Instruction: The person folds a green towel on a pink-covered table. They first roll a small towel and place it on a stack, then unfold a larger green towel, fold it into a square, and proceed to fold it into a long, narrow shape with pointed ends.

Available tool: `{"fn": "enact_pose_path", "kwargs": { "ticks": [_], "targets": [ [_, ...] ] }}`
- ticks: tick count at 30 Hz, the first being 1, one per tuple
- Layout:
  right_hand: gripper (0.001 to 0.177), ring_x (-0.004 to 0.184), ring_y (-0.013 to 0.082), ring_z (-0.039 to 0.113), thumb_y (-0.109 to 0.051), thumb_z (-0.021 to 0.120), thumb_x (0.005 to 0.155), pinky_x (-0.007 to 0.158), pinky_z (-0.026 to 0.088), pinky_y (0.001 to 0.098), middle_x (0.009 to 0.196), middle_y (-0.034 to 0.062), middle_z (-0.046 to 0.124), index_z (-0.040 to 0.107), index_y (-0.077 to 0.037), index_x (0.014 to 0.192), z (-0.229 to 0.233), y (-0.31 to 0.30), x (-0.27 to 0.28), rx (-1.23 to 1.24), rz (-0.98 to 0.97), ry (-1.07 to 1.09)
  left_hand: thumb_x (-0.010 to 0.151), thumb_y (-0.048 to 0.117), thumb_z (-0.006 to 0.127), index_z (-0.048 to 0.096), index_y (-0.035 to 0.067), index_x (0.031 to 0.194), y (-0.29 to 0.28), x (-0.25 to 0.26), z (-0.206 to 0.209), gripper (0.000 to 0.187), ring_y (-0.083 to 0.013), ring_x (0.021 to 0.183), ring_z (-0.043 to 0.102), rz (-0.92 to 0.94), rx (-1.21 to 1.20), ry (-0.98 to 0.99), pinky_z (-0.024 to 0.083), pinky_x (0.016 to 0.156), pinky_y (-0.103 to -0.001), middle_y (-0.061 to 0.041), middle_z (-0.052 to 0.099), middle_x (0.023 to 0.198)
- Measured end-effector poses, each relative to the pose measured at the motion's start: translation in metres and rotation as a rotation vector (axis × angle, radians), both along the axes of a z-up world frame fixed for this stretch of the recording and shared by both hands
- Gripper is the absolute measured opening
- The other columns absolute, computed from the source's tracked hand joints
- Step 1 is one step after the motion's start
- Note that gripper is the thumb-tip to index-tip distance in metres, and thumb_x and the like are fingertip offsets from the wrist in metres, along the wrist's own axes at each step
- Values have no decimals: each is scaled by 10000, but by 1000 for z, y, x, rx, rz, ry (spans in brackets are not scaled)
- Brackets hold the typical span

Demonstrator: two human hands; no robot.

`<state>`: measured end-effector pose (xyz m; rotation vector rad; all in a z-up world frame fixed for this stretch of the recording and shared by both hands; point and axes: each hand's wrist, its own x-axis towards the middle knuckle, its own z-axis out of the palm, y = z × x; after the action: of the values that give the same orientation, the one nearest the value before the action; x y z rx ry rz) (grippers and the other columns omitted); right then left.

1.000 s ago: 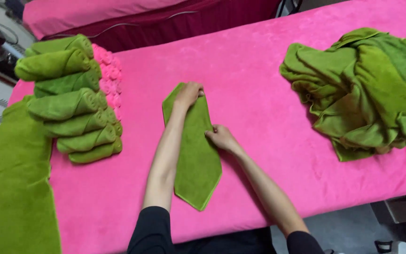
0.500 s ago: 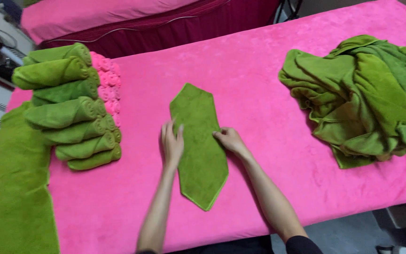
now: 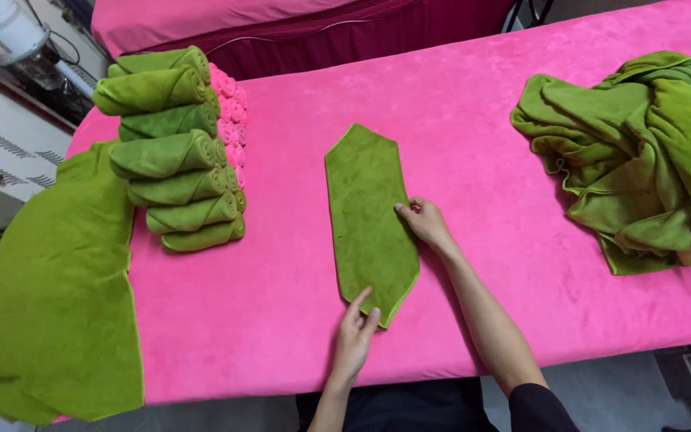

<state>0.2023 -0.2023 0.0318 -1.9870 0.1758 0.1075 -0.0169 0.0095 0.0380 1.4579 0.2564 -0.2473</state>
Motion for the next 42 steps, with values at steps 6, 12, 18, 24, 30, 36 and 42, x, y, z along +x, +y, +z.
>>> {"fn": "enact_pose_path", "kwargs": {
  "ticks": [6, 12, 18, 24, 30, 36, 42],
  "targets": [
    [320, 900, 178, 686, -372, 687, 996, 771, 514, 311, 1023, 75, 762, 725, -74, 1106, 9, 2, -4, 48, -17, 37, 966, 370, 671, 633, 157, 1460, -14, 2, -12, 539, -164, 888, 809, -154, 73, 54, 630, 811, -225, -109, 809, 1056],
    [373, 874, 141, 673, -397, 754, 946, 748, 512, 305, 980, 44, 750, 719, -101, 1170, -13, -7, 6, -3, -49, 11, 952, 198, 725, 753, 17, 1289, -30, -6, -40, 384, -186, 857, 811, 39, -140, -17, 643, 802, -242, -123, 815, 1179],
    [469, 1086, 244, 711, -406, 716, 958, 896, 549, 363, 1182, 153, 751, 685, -48, 1258, -2, -7, 1, -69, -18, 38, 944, 136, 733, 728, -16, 1312, -37, -18, -40, 398, -235, 871, 825, 49, -214, 24, 687, 839, -284, -199, 824, 1108],
    [239, 762, 147, 608, -351, 701, 981, 662, 453, 317, 870, 21, 680, 669, -116, 1010, 4, -7, -1, -65, -48, 86, 951, 184, 717, 713, -8, 1333, -35, -24, -38, 427, -238, 878, 840, 19, -174, 35, 679, 819, -248, -191, 812, 1182],
    [259, 687, 146, 588, -370, 670, 1013, 599, 425, 317, 837, 35, 686, 692, -113, 991, 16, -2, 5, -70, -48, 121, 997, 231, 672, 719, 40, 1321, -11, -24, -29, 379, -157, 730, 745, -184, -32, 81, 649, 684, -239, -142, 795, 906],
    [330, 797, 132, 685, -411, 719, 899, 691, 515, 313, 951, 27, 780, 755, -138, 1080, -21, -7, 78, -73, -128, 26, 977, 410, 666, 788, 292, 1261, 37, 19, 65, 331, -65, 842, 743, -222, 549, 81, 578, 677, -226, 61, 835, 972],
    [508, 1165, 364, 705, -416, 832, 895, 966, 573, 477, 1178, 196, 751, 732, -101, 1281, -35, -9, 154, -66, -141, -74, 1020, 268, 703, 779, 90, 1257, 57, 140, 72, 306, -289, 951, 767, -152, 513, -187, 622, 803, -424, -168, 802, 1052]
  ]
}}
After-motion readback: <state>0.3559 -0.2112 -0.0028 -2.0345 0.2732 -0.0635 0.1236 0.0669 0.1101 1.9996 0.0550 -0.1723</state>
